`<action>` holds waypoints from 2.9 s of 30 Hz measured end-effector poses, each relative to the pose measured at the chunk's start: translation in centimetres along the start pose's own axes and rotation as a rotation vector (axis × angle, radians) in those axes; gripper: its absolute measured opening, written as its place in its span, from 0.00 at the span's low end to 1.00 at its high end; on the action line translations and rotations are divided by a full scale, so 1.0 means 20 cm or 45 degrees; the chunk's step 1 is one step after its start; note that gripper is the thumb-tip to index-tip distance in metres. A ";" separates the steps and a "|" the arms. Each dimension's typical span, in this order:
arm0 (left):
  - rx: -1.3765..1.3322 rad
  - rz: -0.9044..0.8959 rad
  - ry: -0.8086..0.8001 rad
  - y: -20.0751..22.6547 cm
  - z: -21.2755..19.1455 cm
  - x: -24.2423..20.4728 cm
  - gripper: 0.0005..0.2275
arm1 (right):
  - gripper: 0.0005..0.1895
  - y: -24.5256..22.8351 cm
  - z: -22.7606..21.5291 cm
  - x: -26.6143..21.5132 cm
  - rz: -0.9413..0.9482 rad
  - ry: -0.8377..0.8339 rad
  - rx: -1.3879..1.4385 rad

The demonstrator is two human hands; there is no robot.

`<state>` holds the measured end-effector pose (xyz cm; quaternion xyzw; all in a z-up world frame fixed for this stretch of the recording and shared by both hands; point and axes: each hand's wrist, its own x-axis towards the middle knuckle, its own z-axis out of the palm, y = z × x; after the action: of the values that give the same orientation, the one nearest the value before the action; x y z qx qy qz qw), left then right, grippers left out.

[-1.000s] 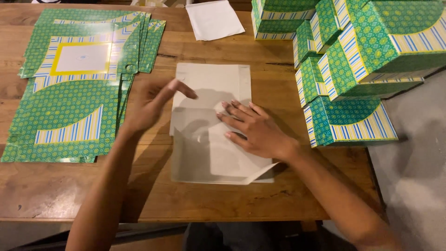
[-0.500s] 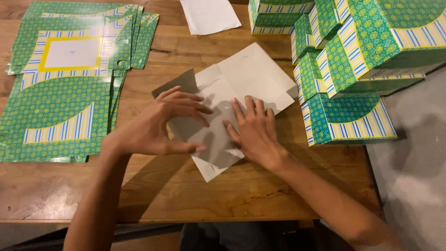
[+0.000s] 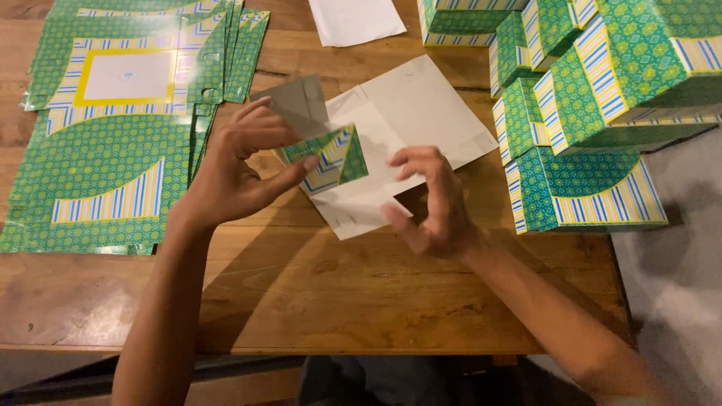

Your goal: The person folds a flat patterned cardboard sheet along pre-scored lines to form a small rectangular box. They tuck and secure the side flaps, then fold and insert the top lid into the box. The finished box is placed with other completed boxes on the table.

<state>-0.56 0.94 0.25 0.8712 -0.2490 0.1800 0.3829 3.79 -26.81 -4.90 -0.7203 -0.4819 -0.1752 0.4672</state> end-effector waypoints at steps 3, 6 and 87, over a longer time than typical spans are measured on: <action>0.019 0.013 0.048 -0.03 0.04 -0.01 0.10 | 0.26 0.00 0.01 -0.01 -0.252 -0.111 -0.222; -0.022 0.058 -0.004 -0.06 0.12 0.00 0.10 | 0.28 -0.05 0.00 0.02 -0.414 -0.164 -0.316; 0.223 0.243 0.036 0.00 0.33 -0.06 0.07 | 0.07 0.14 -0.01 -0.02 -0.248 -0.082 -0.360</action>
<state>-0.72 -3.61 -4.65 0.8710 -0.3087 0.2490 0.2900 6.14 -27.53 -6.44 -0.7340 -0.5345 -0.2625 0.3264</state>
